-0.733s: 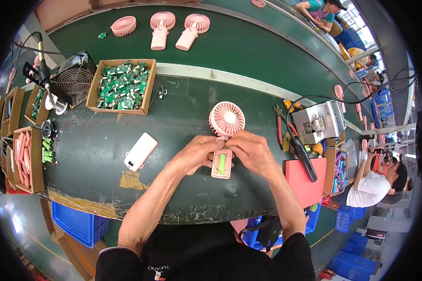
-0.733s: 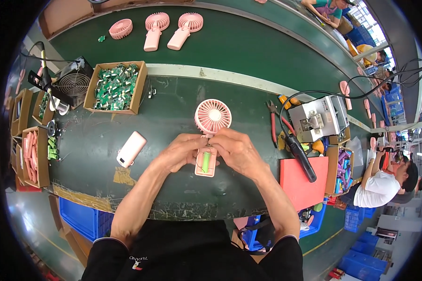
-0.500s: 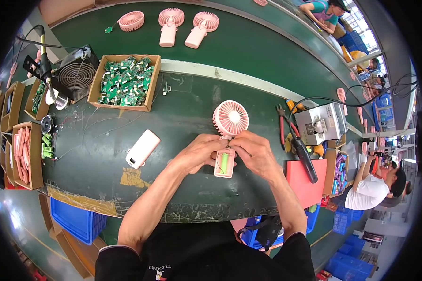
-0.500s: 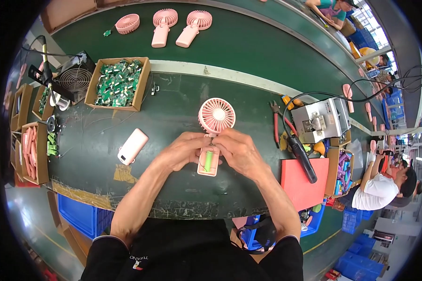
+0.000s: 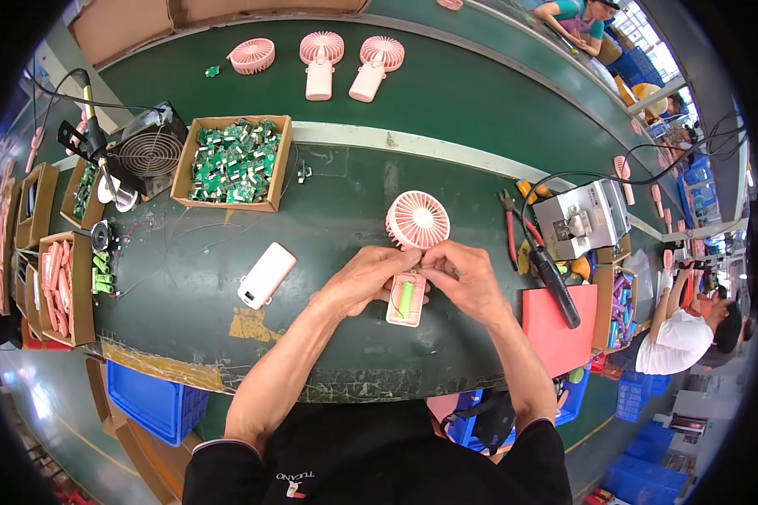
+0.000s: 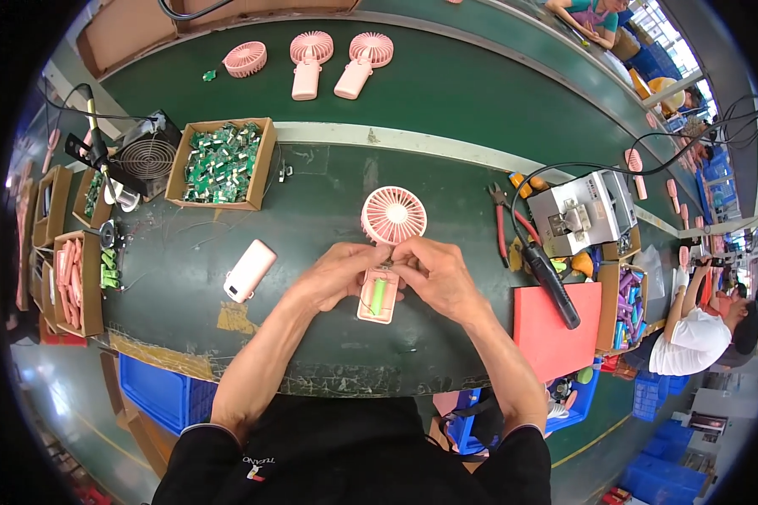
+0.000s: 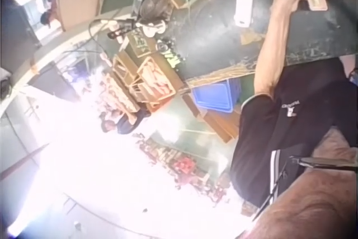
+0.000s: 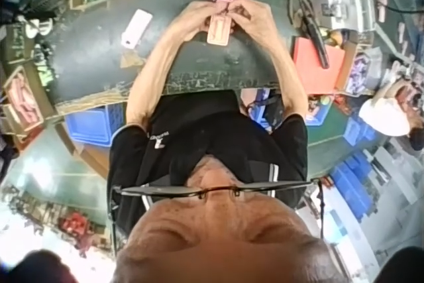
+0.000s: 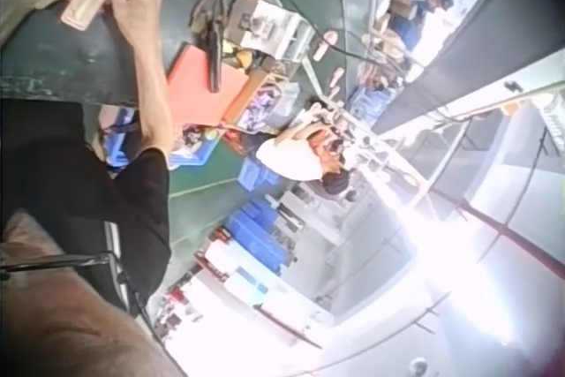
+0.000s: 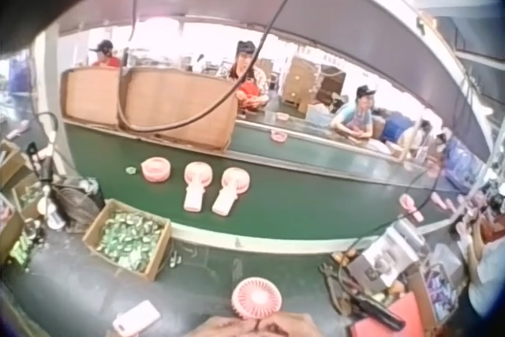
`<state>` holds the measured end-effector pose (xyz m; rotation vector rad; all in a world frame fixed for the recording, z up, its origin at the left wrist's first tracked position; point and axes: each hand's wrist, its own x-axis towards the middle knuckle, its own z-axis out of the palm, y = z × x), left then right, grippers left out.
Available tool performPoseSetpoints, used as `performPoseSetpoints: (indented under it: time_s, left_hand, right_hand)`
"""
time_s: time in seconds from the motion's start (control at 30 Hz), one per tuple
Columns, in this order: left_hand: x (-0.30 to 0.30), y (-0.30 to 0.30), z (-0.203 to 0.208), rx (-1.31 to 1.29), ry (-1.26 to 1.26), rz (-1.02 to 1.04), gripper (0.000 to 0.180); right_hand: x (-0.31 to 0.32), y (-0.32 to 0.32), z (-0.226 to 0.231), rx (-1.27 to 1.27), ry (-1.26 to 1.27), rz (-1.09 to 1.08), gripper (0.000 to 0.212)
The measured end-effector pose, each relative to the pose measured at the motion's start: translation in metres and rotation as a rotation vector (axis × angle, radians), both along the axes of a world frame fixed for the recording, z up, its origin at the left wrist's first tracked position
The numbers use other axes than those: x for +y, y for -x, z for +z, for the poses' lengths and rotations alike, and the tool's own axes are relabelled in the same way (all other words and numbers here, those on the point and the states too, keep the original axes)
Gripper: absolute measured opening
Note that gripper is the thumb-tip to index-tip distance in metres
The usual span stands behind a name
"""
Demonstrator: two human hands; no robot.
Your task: The person assembles small portable fans by inserting circuit boards, rechargeable batteries, and internal wires into plastic housings, then secures the components with an electric screwdriver.
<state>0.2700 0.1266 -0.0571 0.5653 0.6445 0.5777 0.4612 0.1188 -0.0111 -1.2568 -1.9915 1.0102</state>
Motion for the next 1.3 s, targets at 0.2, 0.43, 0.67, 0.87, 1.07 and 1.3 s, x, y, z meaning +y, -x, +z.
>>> performPoseSetpoints:
  time_s: [0.2, 0.43, 0.67, 0.87, 1.07, 1.3]
  left_hand:
    - [-0.003, -0.003, -0.002, 0.046, -0.02, 0.066, 0.034]
    - [-0.013, -0.016, -0.01, 0.183, -0.115, 0.366, 0.025]
    - [-0.014, -0.02, -0.011, 0.146, -0.157, 0.392, 0.026]
    - [-0.018, -0.019, -0.006, 0.117, -0.109, 0.442, 0.024]
    - [-0.02, -0.025, -0.006, 0.065, -0.089, 0.441, 0.022]
    - [-0.017, -0.021, -0.011, 0.074, -0.092, 0.478, 0.023]
  right_hand:
    - [-0.006, 0.002, 0.005, 0.028, 0.022, -0.045, 0.013]
    - [-0.04, 0.022, 0.012, 0.01, -0.236, -0.246, 0.031]
    - [-0.049, 0.039, -0.025, -0.153, -0.566, -0.249, 0.029]
    - [-0.04, 0.038, -0.023, -0.092, -0.495, -0.29, 0.022]
    - [-0.033, 0.034, -0.017, -0.154, -0.494, -0.301, 0.02]
    - [-0.025, 0.036, -0.019, -0.128, -0.483, -0.233, 0.015]
